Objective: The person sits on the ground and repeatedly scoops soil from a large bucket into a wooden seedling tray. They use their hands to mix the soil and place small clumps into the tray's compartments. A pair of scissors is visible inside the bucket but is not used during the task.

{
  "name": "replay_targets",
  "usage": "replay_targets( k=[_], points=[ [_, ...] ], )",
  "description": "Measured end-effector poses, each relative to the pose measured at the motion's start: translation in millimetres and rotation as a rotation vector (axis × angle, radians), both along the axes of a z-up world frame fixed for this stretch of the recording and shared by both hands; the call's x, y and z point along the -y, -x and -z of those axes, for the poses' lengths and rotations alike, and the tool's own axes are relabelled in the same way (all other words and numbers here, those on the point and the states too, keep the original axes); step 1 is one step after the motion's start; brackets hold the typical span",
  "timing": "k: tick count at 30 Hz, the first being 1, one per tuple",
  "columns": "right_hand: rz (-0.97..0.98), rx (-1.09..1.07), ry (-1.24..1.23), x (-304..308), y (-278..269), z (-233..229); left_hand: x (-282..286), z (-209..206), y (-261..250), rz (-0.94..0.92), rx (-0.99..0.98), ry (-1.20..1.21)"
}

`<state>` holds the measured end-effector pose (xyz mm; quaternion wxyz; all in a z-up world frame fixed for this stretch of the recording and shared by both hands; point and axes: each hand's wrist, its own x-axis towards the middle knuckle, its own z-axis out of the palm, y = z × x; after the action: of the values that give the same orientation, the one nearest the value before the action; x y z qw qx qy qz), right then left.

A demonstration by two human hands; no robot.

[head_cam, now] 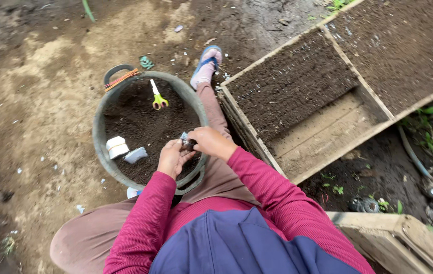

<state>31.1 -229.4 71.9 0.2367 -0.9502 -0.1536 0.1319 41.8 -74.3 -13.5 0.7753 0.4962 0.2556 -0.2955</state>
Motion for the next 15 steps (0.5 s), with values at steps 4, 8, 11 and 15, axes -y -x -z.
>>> replay_targets(
  k=[4,8,11,15],
  points=[
    [0.154,0.038,0.036,68,45,-69,74,-35,21,0.198,0.099,0.033],
    [0.539,-0.058,0.265,169,87,-42,150,16,31,0.575,0.435,-0.284],
    [0.753,-0.144,0.4,231,108,38,170,3,46,0.697,0.513,-0.41],
    [0.844,-0.07,0.31,237,122,117,176,2,67,0.667,0.445,-0.326]
  ],
)
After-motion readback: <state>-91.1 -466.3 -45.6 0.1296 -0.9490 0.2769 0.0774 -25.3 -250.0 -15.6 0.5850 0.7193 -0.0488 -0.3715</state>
